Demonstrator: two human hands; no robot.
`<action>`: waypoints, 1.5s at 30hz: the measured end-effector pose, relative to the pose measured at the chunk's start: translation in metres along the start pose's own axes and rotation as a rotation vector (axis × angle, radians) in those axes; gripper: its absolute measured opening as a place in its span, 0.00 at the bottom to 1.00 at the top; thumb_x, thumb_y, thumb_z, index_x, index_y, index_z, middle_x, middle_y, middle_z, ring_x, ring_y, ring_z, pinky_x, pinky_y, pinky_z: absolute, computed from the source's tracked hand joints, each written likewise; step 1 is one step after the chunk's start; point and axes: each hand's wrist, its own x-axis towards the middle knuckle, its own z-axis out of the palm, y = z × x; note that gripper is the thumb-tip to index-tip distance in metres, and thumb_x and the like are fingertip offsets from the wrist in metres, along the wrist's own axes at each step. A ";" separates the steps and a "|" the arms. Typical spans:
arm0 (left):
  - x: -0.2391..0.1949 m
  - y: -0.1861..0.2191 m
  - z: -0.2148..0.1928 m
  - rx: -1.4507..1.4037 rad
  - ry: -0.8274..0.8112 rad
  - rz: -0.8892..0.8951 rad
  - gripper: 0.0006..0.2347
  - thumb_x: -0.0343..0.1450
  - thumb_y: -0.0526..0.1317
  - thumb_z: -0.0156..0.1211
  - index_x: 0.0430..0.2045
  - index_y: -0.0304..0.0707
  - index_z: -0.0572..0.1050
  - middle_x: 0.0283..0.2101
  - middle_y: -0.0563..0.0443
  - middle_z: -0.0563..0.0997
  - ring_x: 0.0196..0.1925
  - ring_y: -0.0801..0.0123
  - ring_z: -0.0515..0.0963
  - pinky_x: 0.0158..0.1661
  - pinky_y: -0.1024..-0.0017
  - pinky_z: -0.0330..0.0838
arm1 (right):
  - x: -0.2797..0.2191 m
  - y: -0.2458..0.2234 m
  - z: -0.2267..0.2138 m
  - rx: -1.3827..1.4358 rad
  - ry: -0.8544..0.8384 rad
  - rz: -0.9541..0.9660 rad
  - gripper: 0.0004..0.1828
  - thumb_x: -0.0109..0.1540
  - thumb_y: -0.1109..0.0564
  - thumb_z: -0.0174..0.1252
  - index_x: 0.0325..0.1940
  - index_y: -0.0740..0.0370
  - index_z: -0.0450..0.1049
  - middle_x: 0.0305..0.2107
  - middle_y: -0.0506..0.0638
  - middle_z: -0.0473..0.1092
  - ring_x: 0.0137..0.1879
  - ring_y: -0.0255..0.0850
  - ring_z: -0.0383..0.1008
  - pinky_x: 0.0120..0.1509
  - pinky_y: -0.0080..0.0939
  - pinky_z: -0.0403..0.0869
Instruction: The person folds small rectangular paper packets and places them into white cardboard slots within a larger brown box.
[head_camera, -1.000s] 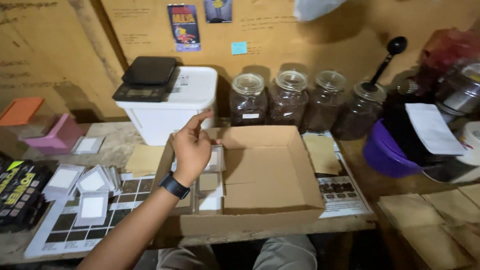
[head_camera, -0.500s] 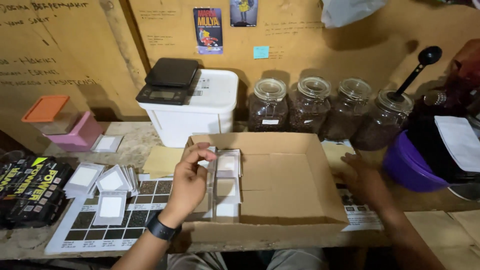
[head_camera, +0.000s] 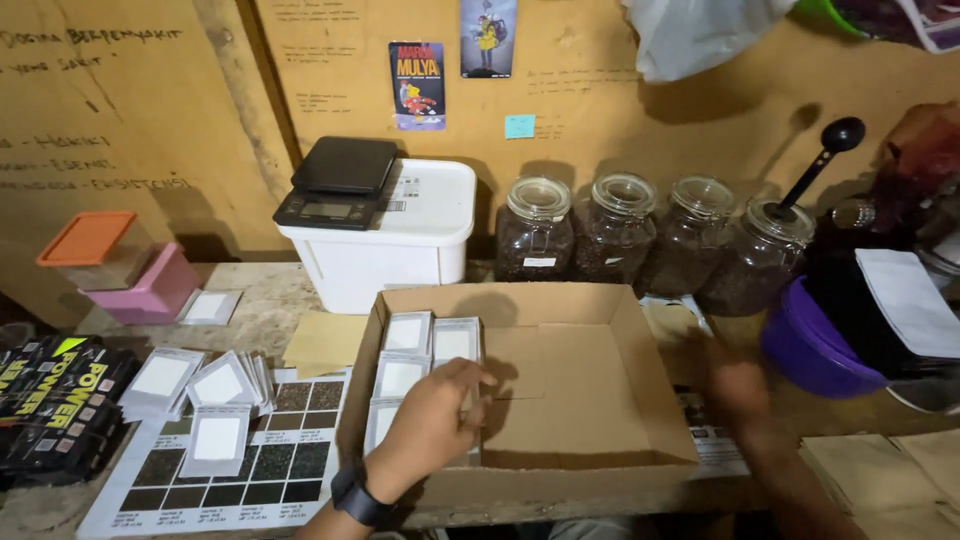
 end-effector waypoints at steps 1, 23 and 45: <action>-0.002 -0.004 0.005 0.113 -0.058 0.083 0.09 0.68 0.32 0.58 0.41 0.38 0.77 0.44 0.48 0.80 0.45 0.51 0.81 0.40 0.57 0.77 | -0.001 0.006 0.003 -0.055 0.160 0.095 0.10 0.67 0.54 0.52 0.48 0.61 0.72 0.32 0.58 0.73 0.34 0.54 0.74 0.37 0.55 0.72; 0.051 0.017 -0.009 -0.621 0.099 -0.149 0.07 0.73 0.40 0.65 0.28 0.44 0.73 0.22 0.65 0.63 0.25 0.81 0.62 0.33 0.80 0.60 | 0.024 -0.280 -0.236 0.969 0.122 0.426 0.12 0.68 0.54 0.50 0.41 0.62 0.76 0.15 0.45 0.66 0.23 0.35 0.60 0.31 0.40 0.60; 0.039 0.005 -0.042 -0.256 -0.248 -0.245 0.07 0.74 0.39 0.60 0.25 0.42 0.74 0.23 0.54 0.83 0.26 0.73 0.83 0.32 0.72 0.74 | 0.012 -0.280 -0.148 0.747 -0.042 0.272 0.14 0.61 0.48 0.60 0.47 0.55 0.77 0.26 0.49 0.83 0.25 0.39 0.80 0.32 0.36 0.74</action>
